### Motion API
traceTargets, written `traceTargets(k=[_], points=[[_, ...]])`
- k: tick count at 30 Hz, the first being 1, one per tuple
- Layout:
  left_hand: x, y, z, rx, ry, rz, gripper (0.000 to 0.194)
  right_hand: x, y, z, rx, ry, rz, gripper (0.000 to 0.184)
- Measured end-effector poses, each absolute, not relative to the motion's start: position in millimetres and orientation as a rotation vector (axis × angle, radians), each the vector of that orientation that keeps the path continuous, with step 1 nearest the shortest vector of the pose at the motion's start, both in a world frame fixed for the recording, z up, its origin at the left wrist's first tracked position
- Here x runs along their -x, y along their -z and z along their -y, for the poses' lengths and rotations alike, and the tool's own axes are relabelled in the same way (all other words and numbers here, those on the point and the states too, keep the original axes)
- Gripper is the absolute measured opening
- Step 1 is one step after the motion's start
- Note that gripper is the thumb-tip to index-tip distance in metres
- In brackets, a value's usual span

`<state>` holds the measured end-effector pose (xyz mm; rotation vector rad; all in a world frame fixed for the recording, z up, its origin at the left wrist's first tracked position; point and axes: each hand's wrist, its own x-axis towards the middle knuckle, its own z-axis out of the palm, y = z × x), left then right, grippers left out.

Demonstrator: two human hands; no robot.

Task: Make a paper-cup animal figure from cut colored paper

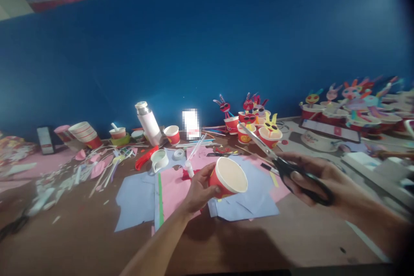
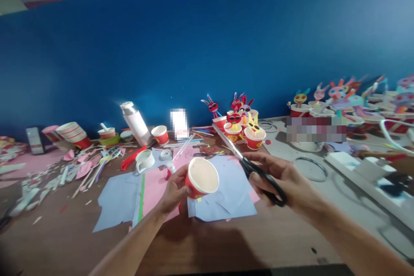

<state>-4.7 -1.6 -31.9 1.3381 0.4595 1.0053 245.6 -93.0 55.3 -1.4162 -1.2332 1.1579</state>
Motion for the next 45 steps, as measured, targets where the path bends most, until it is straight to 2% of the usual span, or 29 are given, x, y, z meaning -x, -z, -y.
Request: traceTargets(k=[4, 7, 12, 18, 27, 34, 39, 42, 45], points=[[4, 31, 10, -1.313, -1.034, -0.457, 0.069, -218, -45, 87, 1.200, -1.205, 1.193, 0.070], [4, 30, 14, -1.333, -1.114, -0.420, 0.074, -196, -38, 84, 1.155, -1.208, 1.225, 0.060], [4, 29, 14, -1.421, -1.141, -0.415, 0.070, -179, -33, 80, 1.195, -1.192, 1.239, 0.043], [7, 37, 9, -1.546, -1.222, -0.427, 0.066, -176, -30, 69, 1.273, -1.117, 1.300, 0.036], [6, 35, 13, -1.359, -0.901, -0.358, 0.073, -193, -31, 53, 1.545, -0.342, 1.898, 0.032], [11, 22, 9, -1.503, -0.650, -0.366, 0.077, -185, -46, 48, 1.350, 0.070, 2.263, 0.028], [12, 25, 6, -1.544, -0.657, -0.316, 0.076, -173, -52, 46, 1.293, 0.011, 2.251, 0.034], [14, 33, 5, -1.561, -0.796, -0.374, 0.080, -177, -52, 44, 1.292, -0.157, 2.034, 0.039], [17, 37, 4, -1.623, -0.959, -0.473, 0.082, -186, -46, 44, 1.292, -0.370, 1.833, 0.036]])
